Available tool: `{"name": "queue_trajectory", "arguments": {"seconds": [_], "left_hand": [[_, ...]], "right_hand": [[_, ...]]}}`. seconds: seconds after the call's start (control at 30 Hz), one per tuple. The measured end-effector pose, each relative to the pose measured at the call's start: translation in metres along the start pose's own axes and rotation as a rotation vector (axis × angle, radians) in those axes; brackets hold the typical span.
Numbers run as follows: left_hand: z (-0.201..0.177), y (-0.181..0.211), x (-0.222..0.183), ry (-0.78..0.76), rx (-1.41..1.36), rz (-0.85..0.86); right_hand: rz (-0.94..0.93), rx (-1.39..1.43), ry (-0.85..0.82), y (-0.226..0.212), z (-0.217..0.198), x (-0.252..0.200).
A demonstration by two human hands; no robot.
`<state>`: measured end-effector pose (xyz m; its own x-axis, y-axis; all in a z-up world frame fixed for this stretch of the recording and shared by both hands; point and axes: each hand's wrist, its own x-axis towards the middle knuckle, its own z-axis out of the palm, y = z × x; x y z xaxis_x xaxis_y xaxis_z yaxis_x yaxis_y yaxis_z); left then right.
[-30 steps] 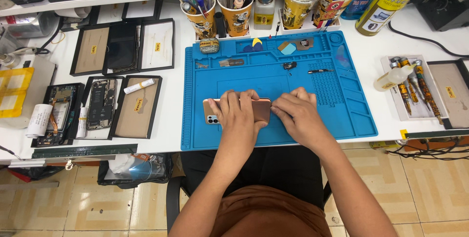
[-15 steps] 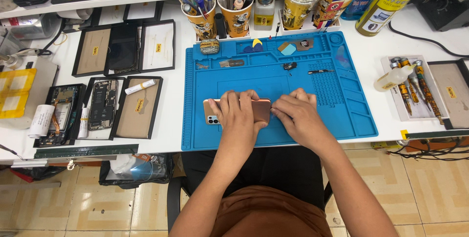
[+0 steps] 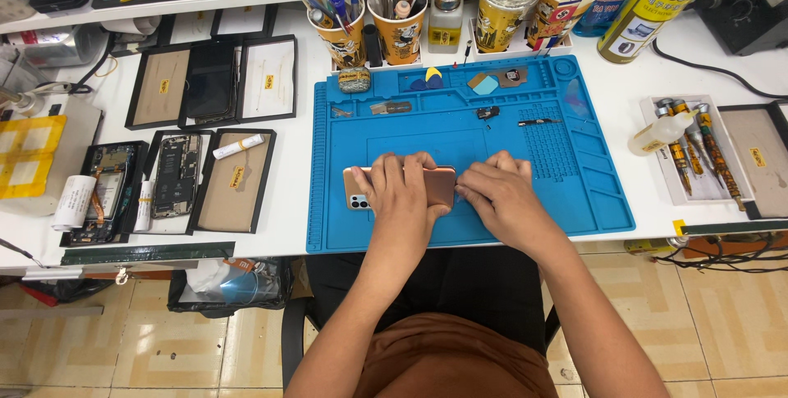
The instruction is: The person applies adhesive along the edges of a smartphone's back cover using a small bottle and a plastic pry tool. They repeatedly apply glue and press the edges to secure the back panel while working on a blue anti-static mat.
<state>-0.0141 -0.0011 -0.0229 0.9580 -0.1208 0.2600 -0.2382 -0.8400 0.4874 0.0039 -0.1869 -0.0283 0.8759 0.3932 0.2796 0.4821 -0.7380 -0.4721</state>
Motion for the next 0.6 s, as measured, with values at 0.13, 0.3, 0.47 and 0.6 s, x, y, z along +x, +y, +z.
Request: {"name": "queue_trajectory", "arguments": {"seconds": [0.13, 0.3, 0.47, 0.6], "left_hand": [[-0.0031, 0.0028, 0.0002, -0.002, -0.003, 0.0], [-0.0072, 0.0045, -0.0001, -0.012, -0.016, 0.002], [-0.0014, 0.0022, -0.001, 0.01, 0.003, 0.005], [-0.0035, 0.0044, -0.001, 0.012, -0.007, 0.003]], "right_hand": [[0.0, -0.009, -0.009, -0.0015, 0.0004, -0.0013], [0.01, 0.006, -0.04, -0.0019, -0.0004, -0.0011], [-0.002, 0.0, -0.036, 0.0022, 0.0028, -0.0034], [0.008, 0.0, -0.061, 0.0003, 0.0009, -0.0029]]}}
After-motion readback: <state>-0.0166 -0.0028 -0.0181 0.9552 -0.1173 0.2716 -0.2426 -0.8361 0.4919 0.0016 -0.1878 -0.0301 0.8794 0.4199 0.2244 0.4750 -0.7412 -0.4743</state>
